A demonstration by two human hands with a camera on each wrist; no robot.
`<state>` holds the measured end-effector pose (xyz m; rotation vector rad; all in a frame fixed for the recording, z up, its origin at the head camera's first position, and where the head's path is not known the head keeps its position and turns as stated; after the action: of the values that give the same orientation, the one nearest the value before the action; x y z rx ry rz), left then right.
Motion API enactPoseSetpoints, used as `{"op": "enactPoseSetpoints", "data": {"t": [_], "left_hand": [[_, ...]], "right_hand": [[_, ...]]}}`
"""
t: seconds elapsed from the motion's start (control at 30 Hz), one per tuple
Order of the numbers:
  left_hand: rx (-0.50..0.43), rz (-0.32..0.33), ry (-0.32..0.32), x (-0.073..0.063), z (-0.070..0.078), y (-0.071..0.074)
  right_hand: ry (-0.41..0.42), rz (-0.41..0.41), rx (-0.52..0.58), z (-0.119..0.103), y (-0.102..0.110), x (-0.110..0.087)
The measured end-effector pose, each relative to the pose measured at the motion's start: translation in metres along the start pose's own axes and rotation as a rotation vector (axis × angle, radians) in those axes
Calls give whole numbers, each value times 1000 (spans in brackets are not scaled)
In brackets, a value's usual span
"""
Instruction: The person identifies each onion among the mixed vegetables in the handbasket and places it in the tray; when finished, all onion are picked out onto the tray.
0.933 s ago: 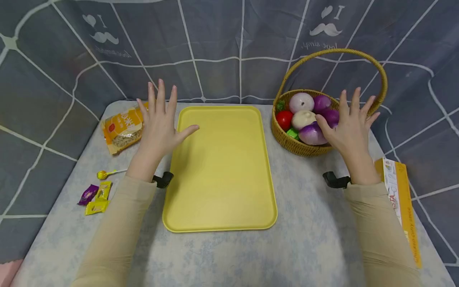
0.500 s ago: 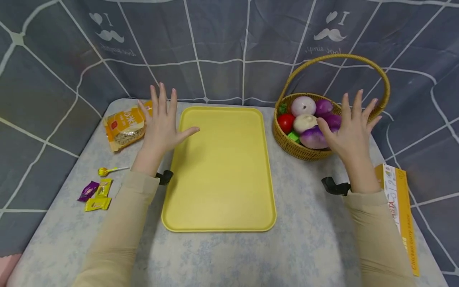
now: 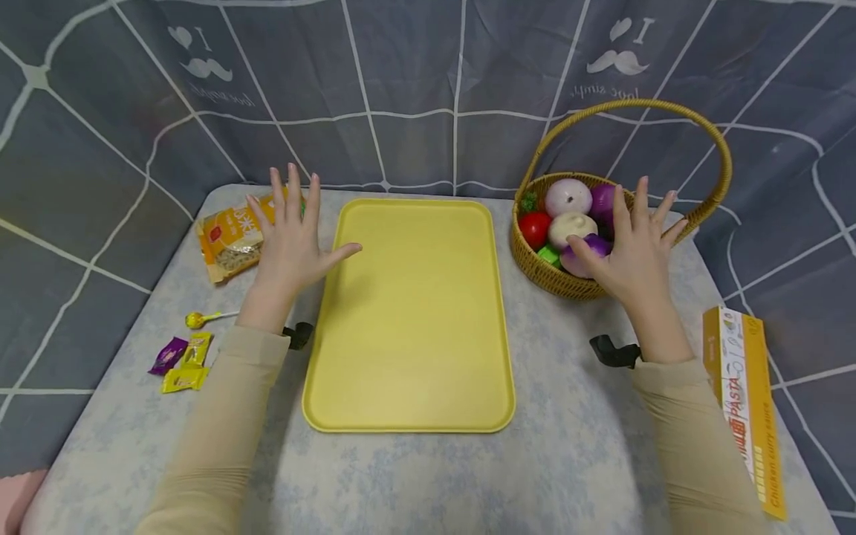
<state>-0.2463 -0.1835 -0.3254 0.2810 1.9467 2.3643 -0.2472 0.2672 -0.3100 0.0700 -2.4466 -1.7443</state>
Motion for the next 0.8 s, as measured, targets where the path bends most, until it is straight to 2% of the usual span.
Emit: {"op": "enactPoseSetpoints", "data": {"t": [0.2, 0.4, 0.53, 0.67, 0.8], "left_hand": [[-1, -1, -12, 2, -2, 0], [-12, 5, -10, 4, -4, -1], [-35, -21, -1, 3, -6, -4], [-87, -63, 16, -2, -11, -10], [-189, -84, 24, -12, -16, -16]], "right_hand": [[12, 5, 12, -3, 1, 3], [10, -4, 71, -3, 2, 3], [20, -1, 103, -4, 4, 1], [38, 1, 120, -5, 5, -1], [38, 11, 156, -4, 3, -5]]}}
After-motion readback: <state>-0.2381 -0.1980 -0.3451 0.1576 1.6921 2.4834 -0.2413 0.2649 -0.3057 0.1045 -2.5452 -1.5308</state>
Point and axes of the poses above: each hand's wrist, its own x-axis towards the middle knuckle, its own y-axis out of the back of the hand, z = x × y, the point moved 7 cm from there along x, towards the middle knuckle, and after that the axes turned 11 degrees about -z, right-handed, at the moved point
